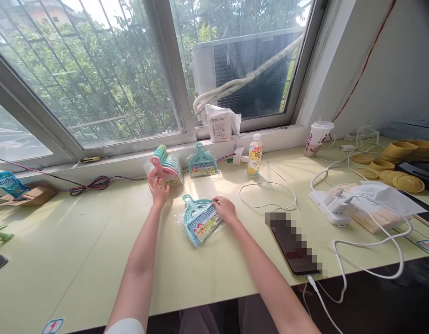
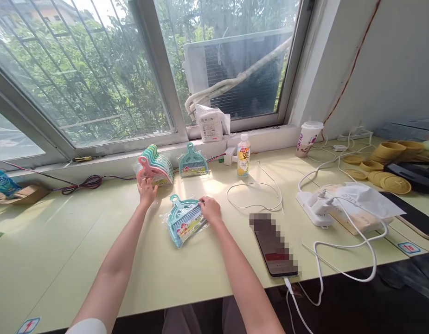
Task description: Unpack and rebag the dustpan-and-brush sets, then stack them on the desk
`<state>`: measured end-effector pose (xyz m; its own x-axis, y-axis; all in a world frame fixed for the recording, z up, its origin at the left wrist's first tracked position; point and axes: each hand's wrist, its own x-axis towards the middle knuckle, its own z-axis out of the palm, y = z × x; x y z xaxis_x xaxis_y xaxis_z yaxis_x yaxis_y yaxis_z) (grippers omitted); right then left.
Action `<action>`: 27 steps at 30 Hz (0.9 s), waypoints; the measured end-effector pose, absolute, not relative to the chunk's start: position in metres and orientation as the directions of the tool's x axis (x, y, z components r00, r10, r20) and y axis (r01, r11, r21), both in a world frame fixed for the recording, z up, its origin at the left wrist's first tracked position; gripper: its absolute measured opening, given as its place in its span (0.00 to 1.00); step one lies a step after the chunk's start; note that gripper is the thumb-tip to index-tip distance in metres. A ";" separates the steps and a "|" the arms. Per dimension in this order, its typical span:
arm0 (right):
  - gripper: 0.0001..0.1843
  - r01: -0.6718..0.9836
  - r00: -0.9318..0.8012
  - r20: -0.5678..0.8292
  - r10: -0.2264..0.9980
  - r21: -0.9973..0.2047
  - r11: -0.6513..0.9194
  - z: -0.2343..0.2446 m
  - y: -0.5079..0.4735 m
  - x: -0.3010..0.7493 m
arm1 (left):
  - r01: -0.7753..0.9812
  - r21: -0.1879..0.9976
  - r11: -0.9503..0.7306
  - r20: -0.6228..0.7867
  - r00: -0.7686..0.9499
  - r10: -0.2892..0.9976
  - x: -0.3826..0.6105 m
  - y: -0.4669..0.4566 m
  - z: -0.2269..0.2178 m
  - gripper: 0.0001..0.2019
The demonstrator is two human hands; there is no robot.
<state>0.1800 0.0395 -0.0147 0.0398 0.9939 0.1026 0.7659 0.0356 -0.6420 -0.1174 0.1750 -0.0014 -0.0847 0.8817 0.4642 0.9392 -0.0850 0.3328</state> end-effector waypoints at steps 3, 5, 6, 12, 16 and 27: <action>0.12 0.768 0.040 0.114 0.993 -0.639 0.043 -0.015 0.038 0.179 | 0.944 0.323 -0.073 0.553 -0.125 0.824 -0.121 0.169 0.012 0.23; 0.12 0.765 0.037 0.125 0.991 -0.642 0.052 -0.014 0.038 0.179 | 0.947 0.306 -0.099 0.593 -0.108 0.798 -0.123 0.166 0.019 0.23; 0.12 0.762 0.036 0.128 0.991 -0.645 0.055 -0.014 0.037 0.179 | 0.949 0.292 -0.114 0.605 -0.091 0.791 -0.124 0.164 0.022 0.24; 0.13 0.757 0.035 0.109 0.993 -0.651 0.045 -0.012 0.035 0.179 | 0.964 0.241 -0.117 0.506 -0.022 0.863 -0.126 0.169 0.030 0.29; 0.13 0.758 0.032 0.123 0.992 -0.650 0.056 -0.013 0.036 0.179 | 0.965 0.247 -0.084 0.412 -0.026 0.911 -0.120 0.178 0.032 0.33; 0.12 0.756 0.025 0.138 0.990 -0.650 0.071 -0.017 0.041 0.180 | 0.965 0.245 -0.095 0.600 -0.074 0.796 -0.116 0.174 0.035 0.27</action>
